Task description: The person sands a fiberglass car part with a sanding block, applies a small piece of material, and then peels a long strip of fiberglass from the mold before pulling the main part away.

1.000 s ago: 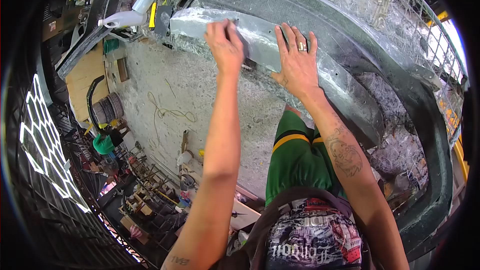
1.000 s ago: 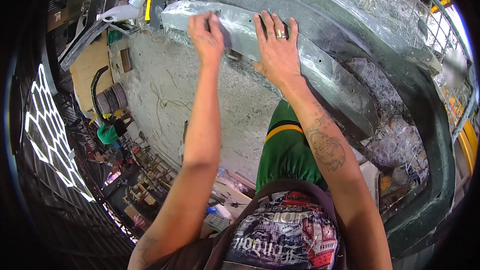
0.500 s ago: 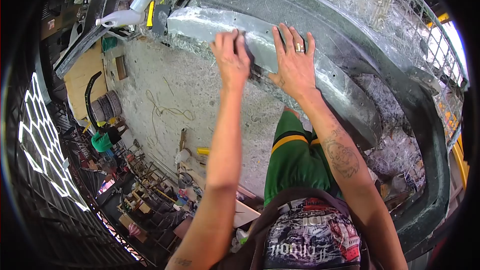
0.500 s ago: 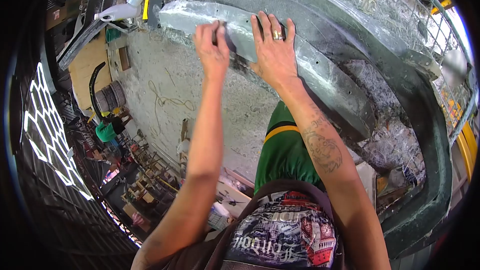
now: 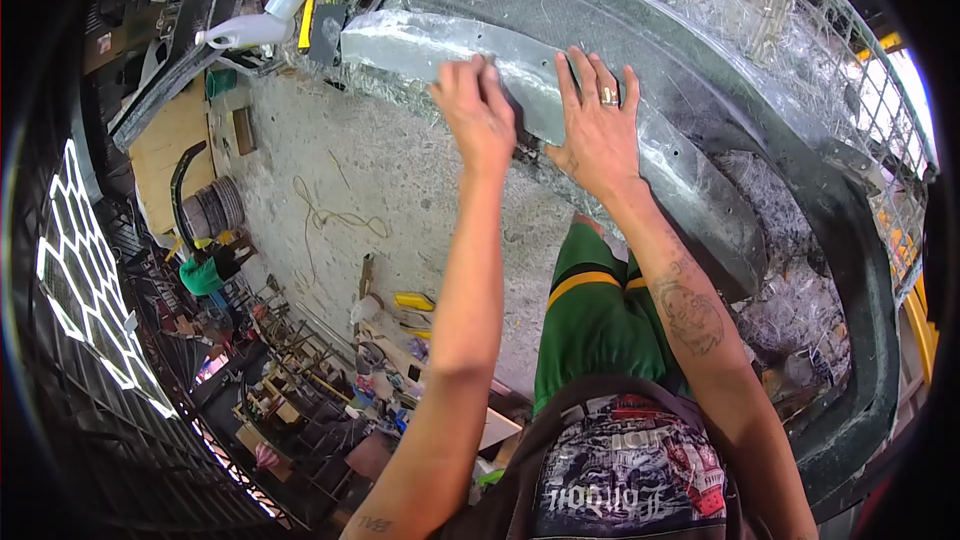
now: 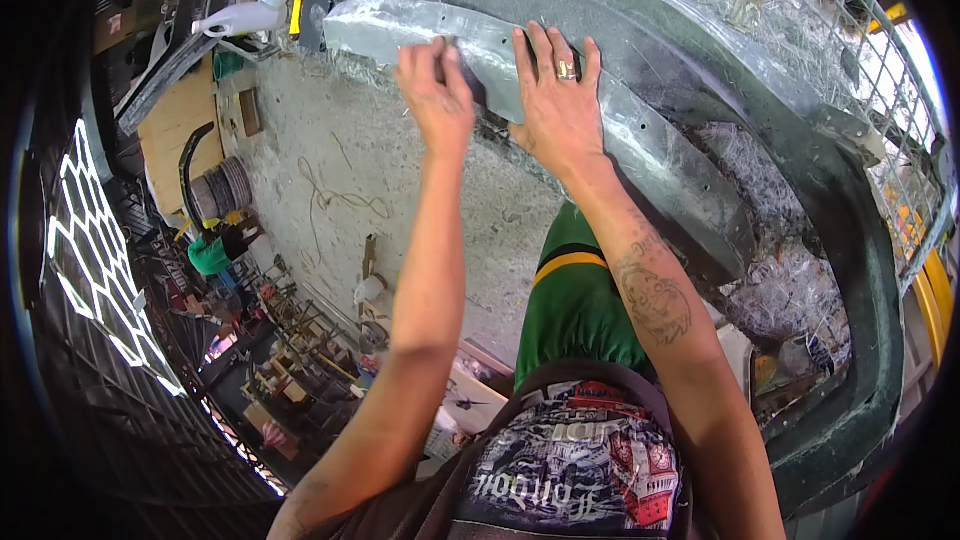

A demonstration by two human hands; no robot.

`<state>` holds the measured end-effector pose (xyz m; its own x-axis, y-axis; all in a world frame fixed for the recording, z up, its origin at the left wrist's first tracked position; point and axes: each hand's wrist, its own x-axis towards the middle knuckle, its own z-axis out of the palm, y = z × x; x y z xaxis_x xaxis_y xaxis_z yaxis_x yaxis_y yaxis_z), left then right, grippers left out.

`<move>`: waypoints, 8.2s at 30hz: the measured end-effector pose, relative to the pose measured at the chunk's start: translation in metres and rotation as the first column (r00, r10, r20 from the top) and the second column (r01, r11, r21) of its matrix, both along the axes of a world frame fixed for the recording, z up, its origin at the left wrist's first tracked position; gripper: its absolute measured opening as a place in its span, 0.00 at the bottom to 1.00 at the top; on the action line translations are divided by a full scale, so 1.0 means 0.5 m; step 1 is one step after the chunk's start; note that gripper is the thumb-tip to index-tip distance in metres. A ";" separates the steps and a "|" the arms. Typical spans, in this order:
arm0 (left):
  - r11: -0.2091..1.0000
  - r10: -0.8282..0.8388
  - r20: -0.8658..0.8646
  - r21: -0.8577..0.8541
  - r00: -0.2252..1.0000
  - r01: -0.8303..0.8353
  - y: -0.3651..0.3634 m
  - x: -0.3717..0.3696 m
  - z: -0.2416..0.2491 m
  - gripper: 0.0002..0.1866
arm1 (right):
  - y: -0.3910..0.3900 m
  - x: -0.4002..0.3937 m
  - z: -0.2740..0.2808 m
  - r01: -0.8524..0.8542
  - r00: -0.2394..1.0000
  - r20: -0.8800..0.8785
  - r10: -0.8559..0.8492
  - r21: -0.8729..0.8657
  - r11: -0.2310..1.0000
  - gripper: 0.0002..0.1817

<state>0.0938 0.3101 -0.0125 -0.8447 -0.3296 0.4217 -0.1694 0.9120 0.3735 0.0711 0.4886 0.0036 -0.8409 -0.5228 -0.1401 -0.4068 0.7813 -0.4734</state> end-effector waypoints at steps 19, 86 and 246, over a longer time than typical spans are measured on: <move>0.931 0.156 -0.082 0.345 0.984 -0.119 -0.122 0.147 0.130 0.16 | 0.010 0.011 0.010 -0.036 0.997 -0.062 0.034 -0.036 0.999 0.68; 0.920 0.273 -0.592 0.391 0.758 -0.027 -0.237 0.854 0.628 0.29 | -0.254 0.565 0.245 0.681 0.566 0.815 0.121 -0.545 0.489 0.12; 0.446 -0.197 0.055 0.894 0.979 0.039 -0.096 0.756 0.408 0.13 | -0.081 0.542 0.361 0.491 0.470 0.829 0.304 -0.531 0.690 0.24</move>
